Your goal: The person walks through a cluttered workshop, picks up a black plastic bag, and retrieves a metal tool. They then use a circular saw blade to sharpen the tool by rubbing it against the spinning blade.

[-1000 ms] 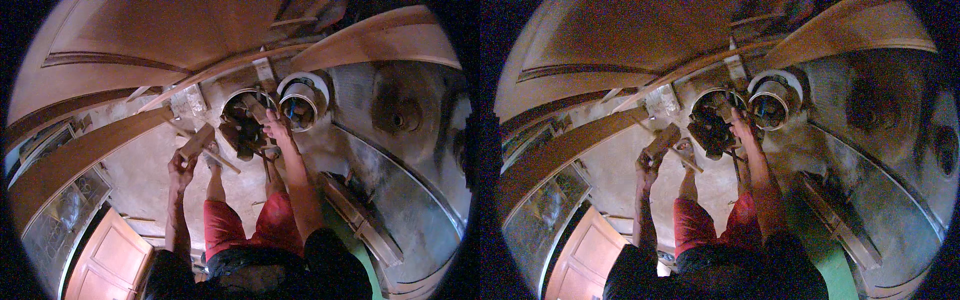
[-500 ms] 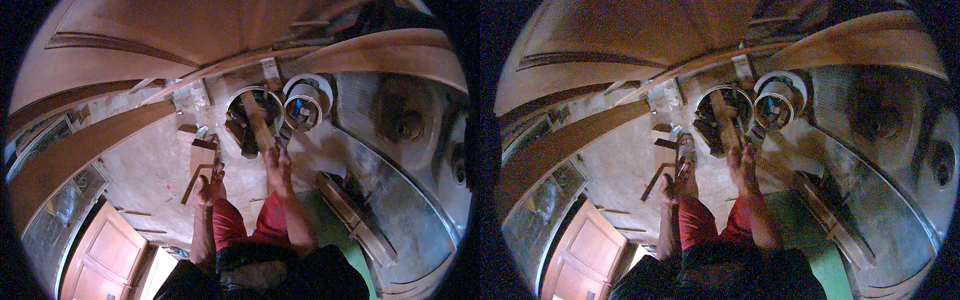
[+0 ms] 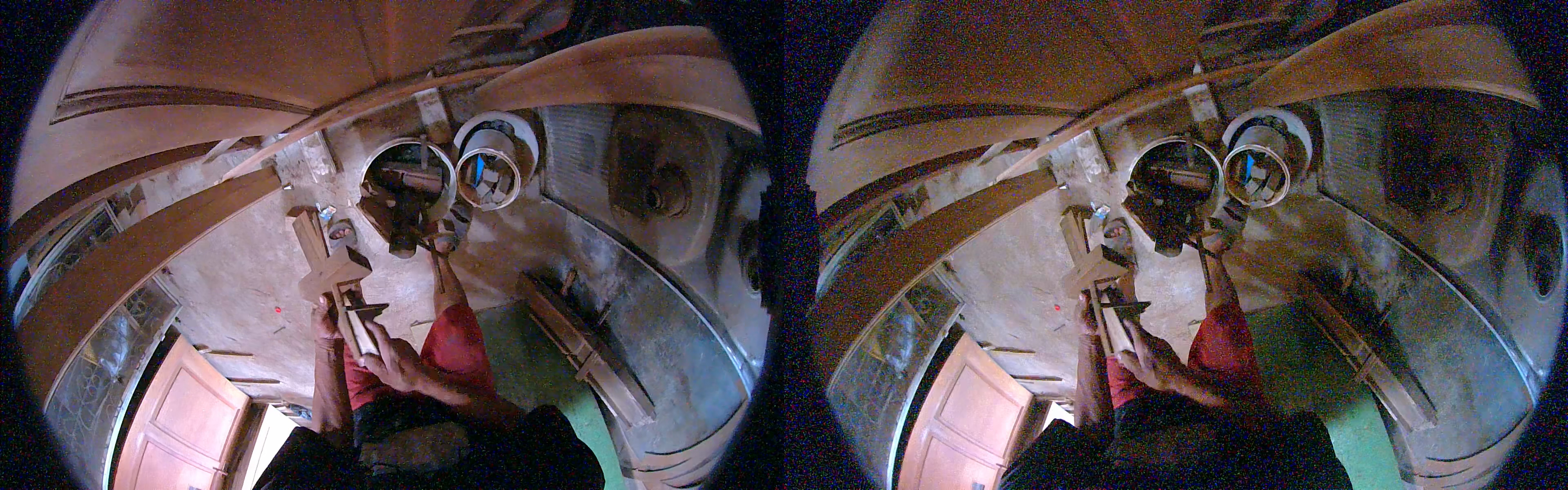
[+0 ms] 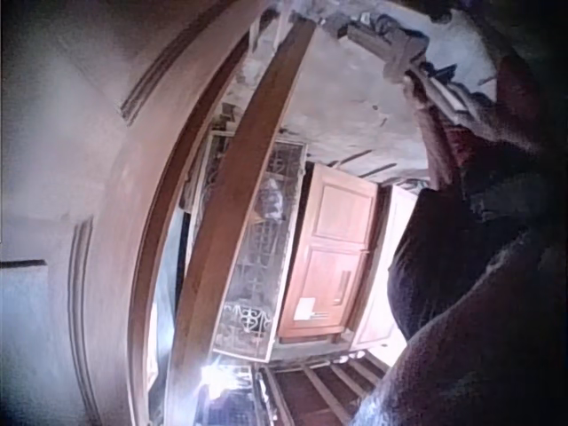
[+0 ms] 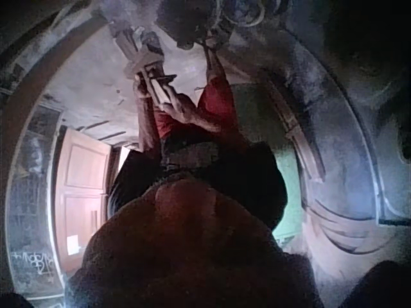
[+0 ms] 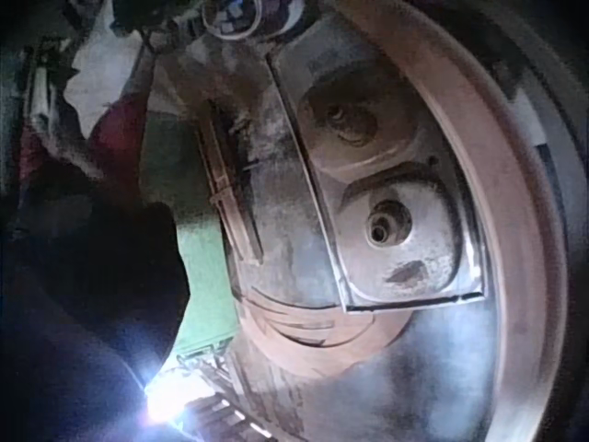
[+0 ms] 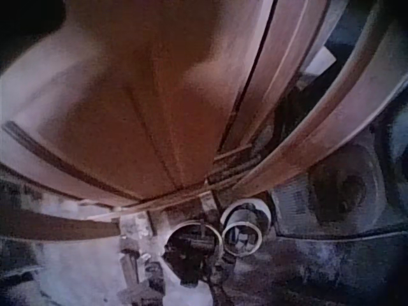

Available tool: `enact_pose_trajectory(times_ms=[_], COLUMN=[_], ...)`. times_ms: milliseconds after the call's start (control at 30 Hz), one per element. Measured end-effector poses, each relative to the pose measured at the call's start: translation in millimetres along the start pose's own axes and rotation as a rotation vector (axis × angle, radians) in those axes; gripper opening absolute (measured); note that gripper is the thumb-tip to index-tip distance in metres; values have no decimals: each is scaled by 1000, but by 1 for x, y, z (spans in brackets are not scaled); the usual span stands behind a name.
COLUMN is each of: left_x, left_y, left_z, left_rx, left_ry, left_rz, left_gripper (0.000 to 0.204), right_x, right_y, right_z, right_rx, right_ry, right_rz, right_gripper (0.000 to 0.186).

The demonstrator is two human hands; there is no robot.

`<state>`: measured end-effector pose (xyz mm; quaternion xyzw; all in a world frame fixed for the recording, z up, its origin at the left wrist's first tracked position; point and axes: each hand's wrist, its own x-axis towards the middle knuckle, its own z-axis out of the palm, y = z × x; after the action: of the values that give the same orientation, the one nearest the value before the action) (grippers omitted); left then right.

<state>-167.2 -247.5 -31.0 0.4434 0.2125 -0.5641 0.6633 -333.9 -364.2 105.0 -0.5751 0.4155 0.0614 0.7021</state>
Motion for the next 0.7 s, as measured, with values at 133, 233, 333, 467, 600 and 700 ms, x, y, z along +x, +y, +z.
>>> enact_pose_trajectory(times_ms=[133, 233, 333, 467, 600, 700], left_x=[1, -13, -28, -5, -24, -21], left_y=[1, 17, -14, -27, -32, -38], left_z=[-67, -25, -74, -31, -60, -71], left_rx=[103, 167, 68, -58, -8, -61], left_ry=[135, 74, 279, 154, 171, 164], left_rz=[-41, 11, 5, -90, -129, -139], left_gripper=[59, 58, 60, 68, 67, 68], right_x=[60, 161, 251, 348, 352, 354], right_y=[54, 142, 104, 192, 60, 116], right_z=[-69, -114, -138, -184, -166, -157], right_rx=[-105, -1752, -676, -996, -939, -1217], right_ry=[-369, 640, 300, 4, -164, -30], right_rz=[-42, -645, -217, 131, 504, 350], right_gripper=[37, 32, 35, 53, 49, 30])
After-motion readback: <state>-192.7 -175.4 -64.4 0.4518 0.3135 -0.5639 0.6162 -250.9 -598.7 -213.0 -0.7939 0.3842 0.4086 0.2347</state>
